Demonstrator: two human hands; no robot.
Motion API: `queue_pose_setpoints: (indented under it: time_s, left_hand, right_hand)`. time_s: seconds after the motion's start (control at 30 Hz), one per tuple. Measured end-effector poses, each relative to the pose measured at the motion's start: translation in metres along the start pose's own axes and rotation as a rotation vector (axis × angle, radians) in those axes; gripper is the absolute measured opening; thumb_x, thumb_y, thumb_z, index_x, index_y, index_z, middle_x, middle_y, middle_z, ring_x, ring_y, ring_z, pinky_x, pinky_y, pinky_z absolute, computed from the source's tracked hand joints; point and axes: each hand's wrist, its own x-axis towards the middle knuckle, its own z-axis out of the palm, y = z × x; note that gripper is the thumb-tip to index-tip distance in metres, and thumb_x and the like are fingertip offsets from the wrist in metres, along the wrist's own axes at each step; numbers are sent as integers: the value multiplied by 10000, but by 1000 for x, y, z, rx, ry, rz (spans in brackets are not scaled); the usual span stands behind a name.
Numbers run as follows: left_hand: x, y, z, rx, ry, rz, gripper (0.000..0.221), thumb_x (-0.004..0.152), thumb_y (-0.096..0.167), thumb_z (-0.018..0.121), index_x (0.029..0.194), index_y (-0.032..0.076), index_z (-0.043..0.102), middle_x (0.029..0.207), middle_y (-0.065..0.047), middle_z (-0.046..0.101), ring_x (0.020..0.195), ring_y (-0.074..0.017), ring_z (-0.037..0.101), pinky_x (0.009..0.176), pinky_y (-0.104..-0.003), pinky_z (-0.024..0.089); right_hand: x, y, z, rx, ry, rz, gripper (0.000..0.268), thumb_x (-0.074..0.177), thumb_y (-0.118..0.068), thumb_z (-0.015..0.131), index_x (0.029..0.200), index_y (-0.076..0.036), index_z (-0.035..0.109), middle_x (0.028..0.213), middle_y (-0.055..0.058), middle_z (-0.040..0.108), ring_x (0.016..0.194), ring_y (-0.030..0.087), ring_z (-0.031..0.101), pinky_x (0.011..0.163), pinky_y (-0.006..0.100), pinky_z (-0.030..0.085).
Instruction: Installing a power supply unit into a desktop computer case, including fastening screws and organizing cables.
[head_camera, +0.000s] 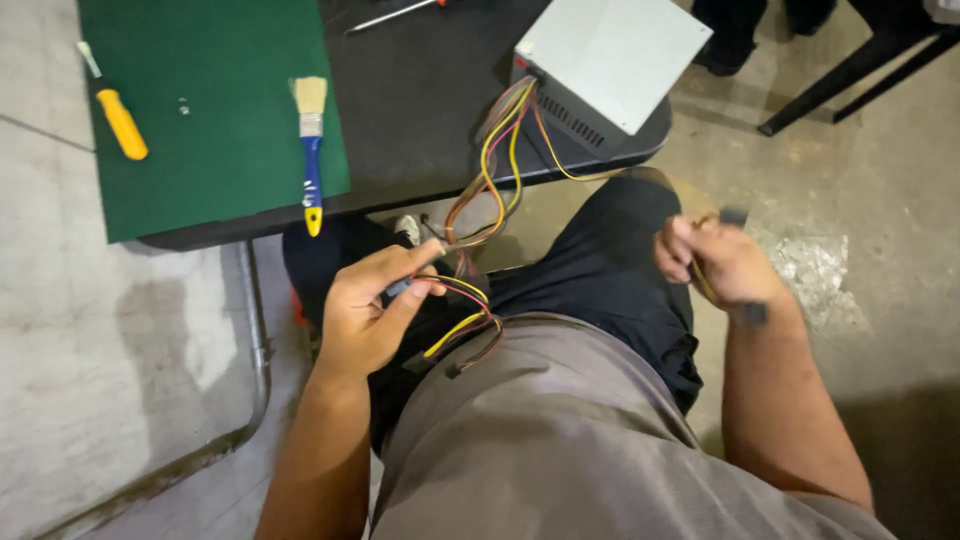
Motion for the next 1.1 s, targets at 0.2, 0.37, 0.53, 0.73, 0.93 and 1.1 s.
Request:
queue_pose_setpoints:
  time_s: [0.2, 0.37, 0.53, 0.73, 0.93, 1.1]
  left_hand:
    - [-3, 33, -3, 149, -236, -106, 277, 883, -90, 575, 1037, 61, 750, 977, -110, 714, 864, -203, 680, 796, -278, 533]
    - [-24, 28, 8, -207, -174, -310, 189, 963, 29, 542, 1057, 11, 705, 1113, -166, 704, 1049, -244, 708, 985, -325, 579]
    - [-37, 29, 40, -576, 72, -363, 191, 985, 81, 633, 1029, -99, 679, 1032, -206, 649, 993, -315, 718, 898, -408, 603]
    - [-27, 44, 29, -464, 345, -605, 61, 963, -54, 589, 1005, -10, 600, 986, -75, 537, 874, -251, 750, 799, -304, 639]
    - [2, 76, -19, -3, 47, -624, 637, 946, -82, 558, 1517, 123, 365, 990, -100, 519, 622, -212, 751, 564, -271, 635]
    - [20, 112, -50, 299, -157, -715, 779, 972, 72, 568, 1637, 213, 187, 880, -107, 714, 582, -214, 792, 577, -279, 643]
  right_hand:
    - [-9, -24, 47, -1117, -641, 448, 209, 975, -252, 578, 929, -160, 760, 796, -31, 759, 730, 115, 717, 701, 296, 590]
    - [-16, -39, 102, -1028, -735, 172, 406, 1065, -341, 410, 794, -93, 583, 716, 25, 625, 619, 180, 591, 615, 317, 491]
    - [-13, -36, 139, -741, -639, -30, 365, 1047, -184, 458, 791, -82, 697, 619, 24, 616, 554, 187, 629, 553, 341, 578]
    - [8, -35, 201, -578, -712, -134, 414, 1074, -179, 415, 750, -57, 641, 554, 37, 574, 466, 196, 576, 498, 325, 526]
    - [25, 15, 228, -302, -561, 230, 408, 1094, -232, 404, 914, 23, 667, 610, 92, 542, 379, 169, 603, 335, 276, 526]
    - [43, 42, 254, -301, -592, 315, 421, 1107, -274, 389, 1008, 26, 669, 674, 23, 415, 428, 114, 527, 349, 235, 526]
